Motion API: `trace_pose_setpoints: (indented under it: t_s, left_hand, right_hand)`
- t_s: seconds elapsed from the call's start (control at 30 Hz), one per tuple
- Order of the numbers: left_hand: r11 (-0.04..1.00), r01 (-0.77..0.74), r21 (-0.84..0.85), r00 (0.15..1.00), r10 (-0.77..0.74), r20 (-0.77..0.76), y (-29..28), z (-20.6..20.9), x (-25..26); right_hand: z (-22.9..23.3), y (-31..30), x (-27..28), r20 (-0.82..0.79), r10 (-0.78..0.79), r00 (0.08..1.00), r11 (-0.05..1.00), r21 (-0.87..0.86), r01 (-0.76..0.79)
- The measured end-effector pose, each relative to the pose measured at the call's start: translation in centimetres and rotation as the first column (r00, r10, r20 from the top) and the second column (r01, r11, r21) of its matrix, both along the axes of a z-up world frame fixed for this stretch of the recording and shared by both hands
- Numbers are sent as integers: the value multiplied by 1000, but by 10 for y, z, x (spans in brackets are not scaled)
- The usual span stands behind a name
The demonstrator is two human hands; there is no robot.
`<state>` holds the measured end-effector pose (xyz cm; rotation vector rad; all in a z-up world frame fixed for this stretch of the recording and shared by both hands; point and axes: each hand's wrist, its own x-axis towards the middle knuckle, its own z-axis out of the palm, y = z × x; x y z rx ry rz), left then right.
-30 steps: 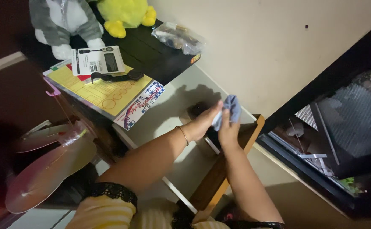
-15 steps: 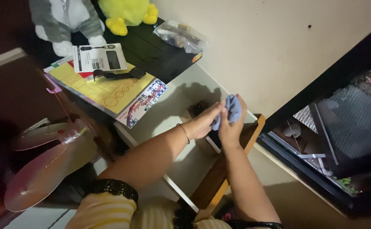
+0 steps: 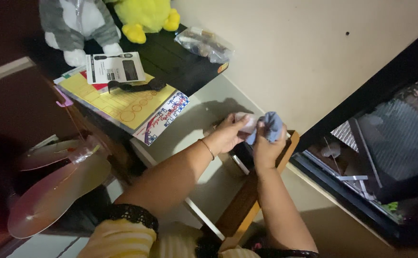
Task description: The person removes items from a cardboard box and wipes them with a cloth. They clean a small round object, a black wallet, and a white card, then place them back into the box.
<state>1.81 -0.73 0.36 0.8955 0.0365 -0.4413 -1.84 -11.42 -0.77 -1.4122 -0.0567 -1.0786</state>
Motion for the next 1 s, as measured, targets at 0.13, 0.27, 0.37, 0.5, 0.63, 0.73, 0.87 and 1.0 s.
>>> trace_pose_setpoints:
  t_s: [0.13,0.27,0.37,0.5,0.63,0.73,0.87,1.0]
  left_hand:
    - [989,62,-134,977,-88,-196,5,-7,6]
    - [995,77,-70,975,-90,-201,19,31,-7]
    - [980,180,-82,982,-184,-37,38,55,-20]
    - [984,180,7,979,-178,-103,33,72,-32]
    - [955,291,-63,953,-295,-73,27,60,-39]
    - [945,325,-34,942,-320,106,30,77,-56]
    - [948,305,88,919,-318,232,36,79,-69]
    - [954,294,66,917,-301,261,11,23,-40]
  right_hand:
    - [10,22,-14,-61,11,998,988,-155,-20]
    - [37,37,-31,-182,227,957,854,-435,-285]
    - [32,33,-29,-167,274,947,826,-464,-320]
    - [76,43,-52,-246,206,947,862,-413,-295]
    - [53,30,-39,-235,92,968,906,-383,-179]
    - [14,6,-16,-300,1,954,948,-302,-96]
    - [7,-8,-6,-334,-70,940,982,-190,5]
    - [14,-10,-7,-352,-26,935,998,-66,3]
